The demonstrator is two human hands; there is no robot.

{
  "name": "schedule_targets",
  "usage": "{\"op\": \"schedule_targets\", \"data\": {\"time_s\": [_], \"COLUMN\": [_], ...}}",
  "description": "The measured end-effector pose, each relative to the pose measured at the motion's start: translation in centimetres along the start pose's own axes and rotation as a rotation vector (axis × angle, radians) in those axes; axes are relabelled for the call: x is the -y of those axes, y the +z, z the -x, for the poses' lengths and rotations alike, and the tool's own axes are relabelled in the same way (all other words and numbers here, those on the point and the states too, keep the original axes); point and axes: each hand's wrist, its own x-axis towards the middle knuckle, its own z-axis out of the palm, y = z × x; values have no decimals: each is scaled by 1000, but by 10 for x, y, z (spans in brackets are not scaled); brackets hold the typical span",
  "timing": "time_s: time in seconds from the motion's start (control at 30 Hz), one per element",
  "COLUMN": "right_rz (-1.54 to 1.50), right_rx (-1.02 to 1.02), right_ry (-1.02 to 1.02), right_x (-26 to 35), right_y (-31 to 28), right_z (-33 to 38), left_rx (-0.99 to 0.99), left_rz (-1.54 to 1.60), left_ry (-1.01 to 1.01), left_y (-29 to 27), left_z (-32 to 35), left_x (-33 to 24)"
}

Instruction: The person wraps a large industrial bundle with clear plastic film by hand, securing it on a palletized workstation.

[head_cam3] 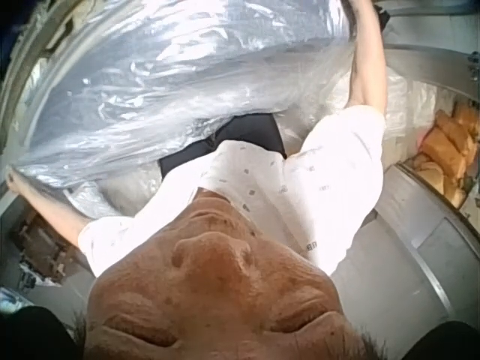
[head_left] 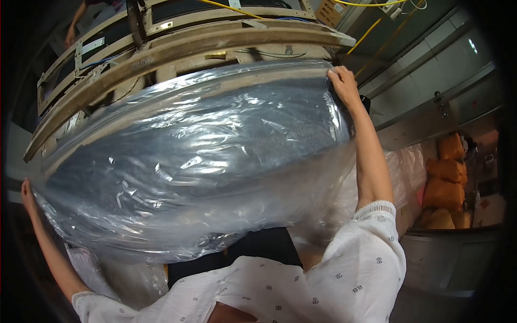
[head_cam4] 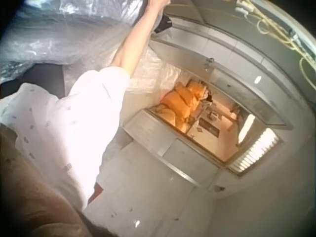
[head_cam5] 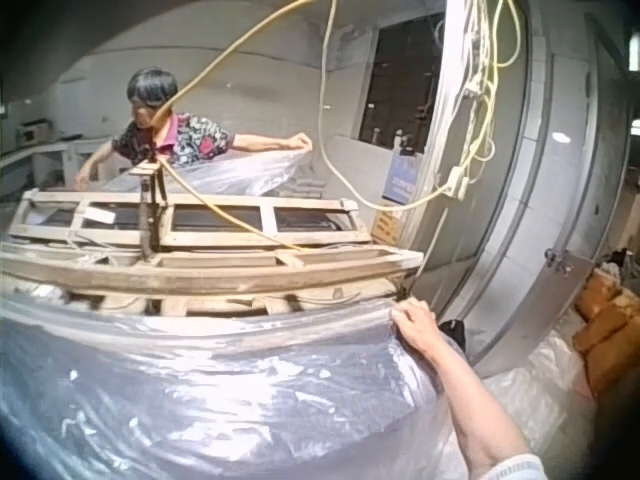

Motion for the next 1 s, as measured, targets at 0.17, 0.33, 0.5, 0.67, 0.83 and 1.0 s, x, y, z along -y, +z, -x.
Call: {"op": "schedule_targets", "data": {"time_s": [0.17, 0.33, 0.5, 0.67, 0.83, 1.0], "right_rz": [-752, -846, -826, -292, 588, 1121], "right_rx": [350, 386, 324, 339, 1088, 1112], "right_ry": [70, 61, -54, -276, 356, 679], "right_x": [77, 130, 138, 85, -135, -271], "right_y": [-35, -75, -88, -110, -136, -223], "right_z": [70, 114, 143, 193, 359, 434], "left_rx": [-21, 174, 493, 960, 749, 523], "left_rz": [-704, -133, 396, 795, 524, 247], "left_ry": [-33, 459, 862, 637, 456, 225], "left_y": [-60, 166, 302, 397, 364, 280], "left_z": [17, 136, 361, 403, 346, 260], "left_x": [-42, -324, -606, -622, -547, -387]}}
